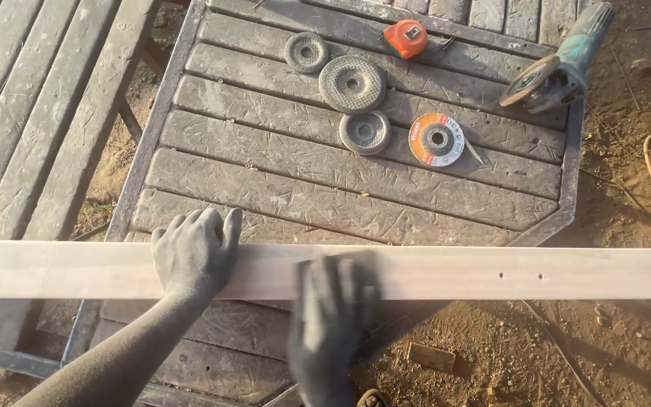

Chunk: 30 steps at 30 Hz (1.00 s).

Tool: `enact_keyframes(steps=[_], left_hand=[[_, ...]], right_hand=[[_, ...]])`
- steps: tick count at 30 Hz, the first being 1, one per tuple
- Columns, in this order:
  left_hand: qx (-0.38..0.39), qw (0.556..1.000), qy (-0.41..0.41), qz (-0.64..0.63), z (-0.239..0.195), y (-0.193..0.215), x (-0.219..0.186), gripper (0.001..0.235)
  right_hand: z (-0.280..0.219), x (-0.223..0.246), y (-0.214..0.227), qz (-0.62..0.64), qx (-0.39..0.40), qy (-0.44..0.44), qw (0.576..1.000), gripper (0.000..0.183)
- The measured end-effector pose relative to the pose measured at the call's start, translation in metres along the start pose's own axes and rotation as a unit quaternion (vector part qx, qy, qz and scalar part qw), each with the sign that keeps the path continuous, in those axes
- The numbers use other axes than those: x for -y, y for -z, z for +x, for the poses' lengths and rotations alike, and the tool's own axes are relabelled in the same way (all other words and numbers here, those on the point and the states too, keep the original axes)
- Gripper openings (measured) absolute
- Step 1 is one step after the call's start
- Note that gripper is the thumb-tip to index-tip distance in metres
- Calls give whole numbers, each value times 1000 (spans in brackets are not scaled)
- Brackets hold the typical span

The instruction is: Manually sanding a long wooden beam with sandpaper to smooth the surface.

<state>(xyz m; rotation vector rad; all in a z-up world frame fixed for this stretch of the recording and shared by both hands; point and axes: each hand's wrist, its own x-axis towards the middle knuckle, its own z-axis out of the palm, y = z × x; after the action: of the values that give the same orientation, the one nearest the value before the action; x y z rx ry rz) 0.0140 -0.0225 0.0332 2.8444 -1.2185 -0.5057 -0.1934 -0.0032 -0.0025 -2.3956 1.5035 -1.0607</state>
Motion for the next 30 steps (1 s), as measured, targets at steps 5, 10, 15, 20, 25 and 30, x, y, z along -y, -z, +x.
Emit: enact_keyframes(steps=[5,10,15,20,25,30], left_hand=[[13,1000,-7,10,0,-2,1,62],[9,1000,-8,14,-1,3,-2,57],[2,1000,-10,14,-2,2,-1,60],[0,1000,-9,20,-5,2,1,63],[-5,993,-116,-18,-4,-5,7,59],[-135,884,-448,14,-34,-34,28,97]], right_hand=[[34,-51,36,136,212,203,946,23],[43,-278,129,-143,59,3,988,37],[71,-215,104,-85,-78,-108,987,28],[7,-76,19,-74,-49,9,996,29],[-4,-79,-3,-22,106,193,975,48],[10,-142,18,-57,82,222,970,52]])
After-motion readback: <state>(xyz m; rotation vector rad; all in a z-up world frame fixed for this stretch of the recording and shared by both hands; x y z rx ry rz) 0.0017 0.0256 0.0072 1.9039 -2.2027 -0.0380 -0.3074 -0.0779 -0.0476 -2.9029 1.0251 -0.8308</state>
